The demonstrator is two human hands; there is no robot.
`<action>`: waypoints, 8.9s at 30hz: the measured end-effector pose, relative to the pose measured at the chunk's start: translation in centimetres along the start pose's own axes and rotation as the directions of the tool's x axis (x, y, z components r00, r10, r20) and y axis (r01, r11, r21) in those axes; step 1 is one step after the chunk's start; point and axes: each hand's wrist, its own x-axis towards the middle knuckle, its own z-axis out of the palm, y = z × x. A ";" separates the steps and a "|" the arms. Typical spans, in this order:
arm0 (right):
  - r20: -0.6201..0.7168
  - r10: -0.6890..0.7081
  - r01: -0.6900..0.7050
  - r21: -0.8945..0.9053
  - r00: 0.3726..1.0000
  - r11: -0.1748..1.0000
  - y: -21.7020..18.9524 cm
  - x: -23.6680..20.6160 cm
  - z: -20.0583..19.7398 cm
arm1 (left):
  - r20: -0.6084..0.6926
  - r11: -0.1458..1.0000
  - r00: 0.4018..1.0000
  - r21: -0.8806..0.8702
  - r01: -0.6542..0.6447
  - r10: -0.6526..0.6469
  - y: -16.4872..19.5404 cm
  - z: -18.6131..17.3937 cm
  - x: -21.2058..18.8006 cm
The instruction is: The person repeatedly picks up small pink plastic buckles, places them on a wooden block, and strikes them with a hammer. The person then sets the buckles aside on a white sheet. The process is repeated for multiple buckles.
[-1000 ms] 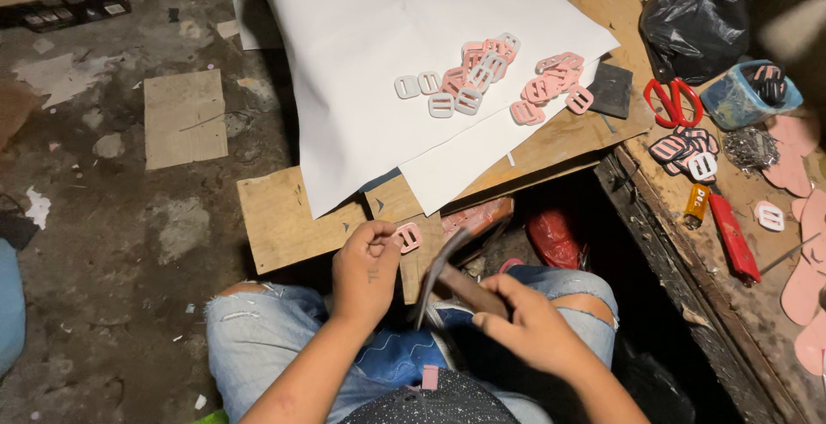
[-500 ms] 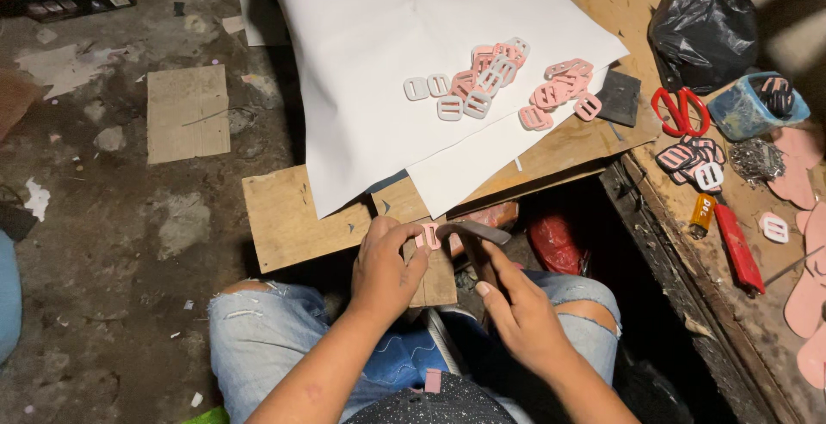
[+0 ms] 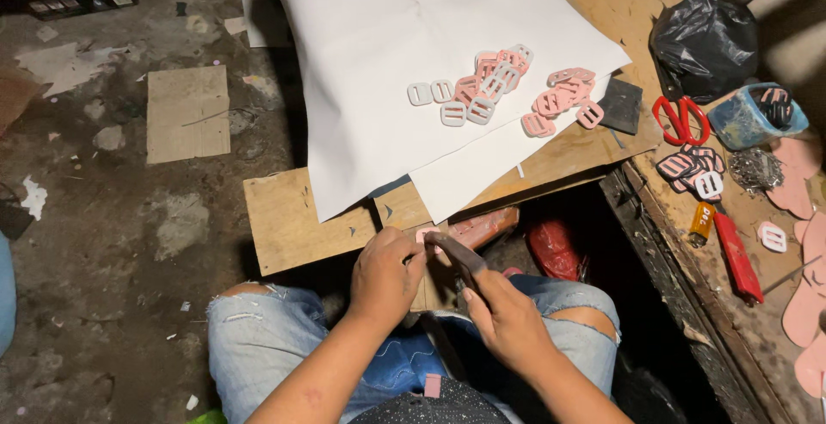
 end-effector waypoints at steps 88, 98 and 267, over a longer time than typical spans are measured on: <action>-0.190 0.461 -0.422 0.211 0.867 0.882 8.3 11.5 -2.4 | 0.078 0.994 0.996 -0.103 0.043 -0.035 0.5 -0.1 4.9; -0.229 -0.139 0.033 -0.414 0.963 0.910 11.3 19.4 -4.7 | 0.017 0.954 0.996 0.286 -0.092 0.091 -0.9 2.5 6.2; -0.088 0.363 -0.340 0.206 0.927 0.918 1.2 3.8 0.7 | 0.211 0.876 0.977 -0.470 0.110 -0.010 2.4 -0.3 3.2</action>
